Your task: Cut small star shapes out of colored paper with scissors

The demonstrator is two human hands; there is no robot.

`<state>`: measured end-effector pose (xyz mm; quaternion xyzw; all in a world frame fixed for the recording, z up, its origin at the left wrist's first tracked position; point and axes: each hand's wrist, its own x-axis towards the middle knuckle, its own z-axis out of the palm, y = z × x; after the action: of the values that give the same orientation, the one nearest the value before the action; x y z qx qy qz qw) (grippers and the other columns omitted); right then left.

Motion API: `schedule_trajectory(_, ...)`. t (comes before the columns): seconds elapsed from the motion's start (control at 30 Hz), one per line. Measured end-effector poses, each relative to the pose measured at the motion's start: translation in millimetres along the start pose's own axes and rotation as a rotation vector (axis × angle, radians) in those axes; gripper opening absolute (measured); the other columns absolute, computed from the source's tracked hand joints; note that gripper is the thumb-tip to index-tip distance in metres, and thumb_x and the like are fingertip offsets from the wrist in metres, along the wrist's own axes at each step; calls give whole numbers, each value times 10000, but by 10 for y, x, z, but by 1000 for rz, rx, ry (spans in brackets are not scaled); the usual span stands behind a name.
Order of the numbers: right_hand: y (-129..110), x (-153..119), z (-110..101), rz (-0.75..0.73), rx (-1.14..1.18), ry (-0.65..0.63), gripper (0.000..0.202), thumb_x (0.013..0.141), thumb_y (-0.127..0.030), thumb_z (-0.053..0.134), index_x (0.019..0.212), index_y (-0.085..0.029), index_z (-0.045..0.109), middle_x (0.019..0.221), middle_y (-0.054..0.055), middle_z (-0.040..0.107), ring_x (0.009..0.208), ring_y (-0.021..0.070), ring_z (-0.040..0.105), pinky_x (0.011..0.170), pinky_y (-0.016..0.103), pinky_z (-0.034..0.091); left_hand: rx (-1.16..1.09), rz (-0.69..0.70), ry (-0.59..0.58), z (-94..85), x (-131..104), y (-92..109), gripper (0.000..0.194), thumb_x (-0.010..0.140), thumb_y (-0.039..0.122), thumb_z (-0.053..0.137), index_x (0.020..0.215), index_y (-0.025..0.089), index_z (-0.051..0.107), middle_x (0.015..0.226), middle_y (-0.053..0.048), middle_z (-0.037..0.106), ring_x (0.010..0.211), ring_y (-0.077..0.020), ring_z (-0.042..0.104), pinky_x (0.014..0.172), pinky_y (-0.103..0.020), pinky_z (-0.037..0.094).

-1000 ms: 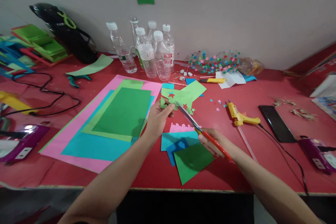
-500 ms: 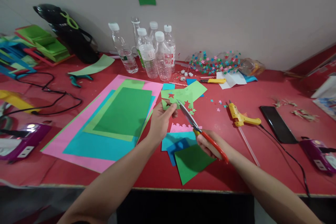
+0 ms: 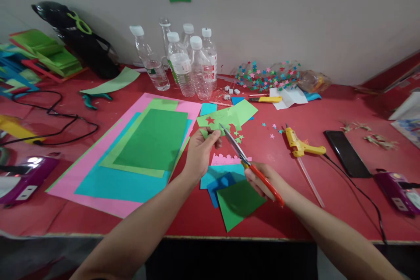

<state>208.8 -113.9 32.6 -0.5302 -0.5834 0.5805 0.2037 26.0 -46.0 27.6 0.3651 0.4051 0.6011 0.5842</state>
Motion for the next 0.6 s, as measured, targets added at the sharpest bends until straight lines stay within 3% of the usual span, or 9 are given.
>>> schedule_trajectory(0.6,1,12,12,-15,0,18,476,846,-641,451,640,-219,371,385,-77,399,336,67,345,375,194,285,22,-7,-25,23,-33,-4,179,747,276,671,670,172,546,562,32,581,532,-74,520,559,-224,415)
